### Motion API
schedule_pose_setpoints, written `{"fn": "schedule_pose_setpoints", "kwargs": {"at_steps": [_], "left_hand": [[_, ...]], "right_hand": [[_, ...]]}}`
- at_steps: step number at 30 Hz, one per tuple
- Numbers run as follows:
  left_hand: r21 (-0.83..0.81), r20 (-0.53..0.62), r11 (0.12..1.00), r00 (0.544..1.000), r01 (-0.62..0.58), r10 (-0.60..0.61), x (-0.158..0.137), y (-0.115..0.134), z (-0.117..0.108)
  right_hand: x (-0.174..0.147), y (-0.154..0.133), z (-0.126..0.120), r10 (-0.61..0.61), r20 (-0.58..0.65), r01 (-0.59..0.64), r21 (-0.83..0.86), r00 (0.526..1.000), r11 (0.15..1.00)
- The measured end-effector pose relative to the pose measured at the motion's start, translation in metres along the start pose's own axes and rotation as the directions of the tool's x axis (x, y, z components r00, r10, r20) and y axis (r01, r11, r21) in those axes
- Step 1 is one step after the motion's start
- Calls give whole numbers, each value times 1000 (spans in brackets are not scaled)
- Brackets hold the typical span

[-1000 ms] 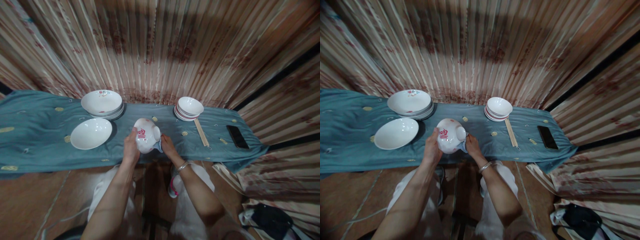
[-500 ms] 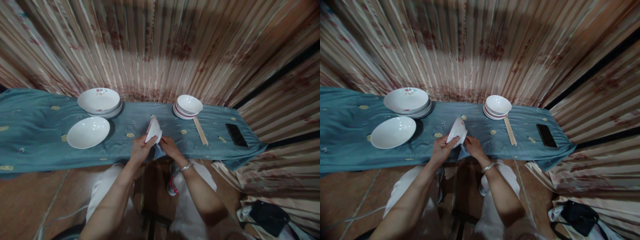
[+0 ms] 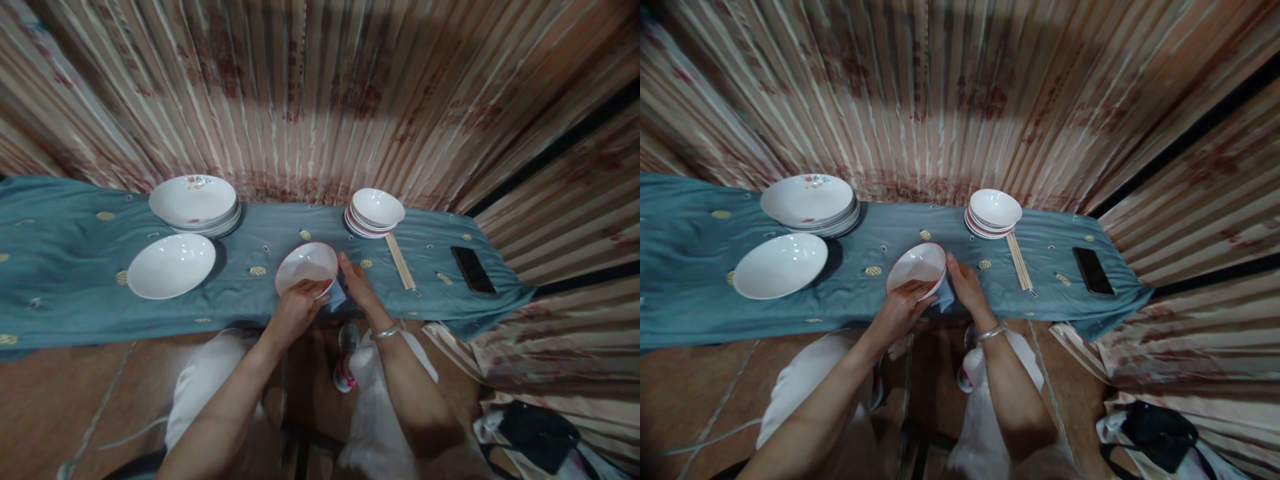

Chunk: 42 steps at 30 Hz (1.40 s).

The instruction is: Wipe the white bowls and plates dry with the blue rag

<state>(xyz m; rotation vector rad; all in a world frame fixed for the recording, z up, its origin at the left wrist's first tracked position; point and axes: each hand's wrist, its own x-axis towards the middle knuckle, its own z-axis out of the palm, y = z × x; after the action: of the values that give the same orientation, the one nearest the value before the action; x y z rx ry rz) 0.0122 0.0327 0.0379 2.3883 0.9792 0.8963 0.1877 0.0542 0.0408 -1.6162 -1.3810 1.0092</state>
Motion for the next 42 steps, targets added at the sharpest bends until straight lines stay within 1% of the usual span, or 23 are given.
{"fn": "schedule_pose_setpoints", "kwargs": {"at_steps": [4, 9, 12, 15, 18, 22, 27, 30, 32, 34, 36, 38, 40, 42], "left_hand": [[72, 45, 997, 998, -38, 35, -1, 1, 5], [145, 123, 989, 992, -32, 14, -2, 2, 8], [177, 131, 984, 991, -25, 2, -1, 1, 7], [216, 88, 976, 996, -10, -9, 0, -4, 6], [249, 19, 967, 998, 47, -53, -2, -13, 8], [243, -6, 964, 994, 103, -105, -6, -21, 12], [251, -80, 950, 982, 188, -173, -10, -24, 14], [259, -101, 941, 975, 219, -199, -11, -23, 15], [255, -101, 940, 973, 226, -206, -12, -23, 16], [243, -99, 943, 972, 229, -211, -14, -23, 17], [223, -113, 945, 969, 241, -221, -16, -23, 19], [191, -156, 946, 960, 261, -233, -18, -25, 21], [140, -215, 949, 945, 281, -248, -20, -29, 24], [61, -265, 952, 925, 299, -274, -22, -33, 29]], "right_hand": [[-2, -2, -5, -74, 19, 75, -67, 997, 995], [2, 4, -6, -86, -9, 82, -215, 996, 973], [3, 6, -5, -107, -17, 98, -283, 994, 954], [4, 8, -4, -133, -24, 118, -324, 991, 939], [6, 13, -3, -150, -48, 125, -344, 987, 930], [9, 20, -1, -153, -90, 110, -365, 984, 924], [11, 24, -4, -135, -111, 81, -394, 985, 916], [10, 24, -10, -138, -122, 75, -418, 983, 905], [10, 23, -17, -166, -174, 78, -427, 971, 901], [8, 19, -24, -215, -256, 89, -427, 942, 900], [6, 15, -28, -292, -311, 144, -424, 904, 894], [4, 11, -26, -392, -302, 244, -427, 869, 871], [2, 7, -17, -475, -233, 342, -443, 849, 828], [2, 4, -5, -507, -131, 399, -465, 852, 791]]}}
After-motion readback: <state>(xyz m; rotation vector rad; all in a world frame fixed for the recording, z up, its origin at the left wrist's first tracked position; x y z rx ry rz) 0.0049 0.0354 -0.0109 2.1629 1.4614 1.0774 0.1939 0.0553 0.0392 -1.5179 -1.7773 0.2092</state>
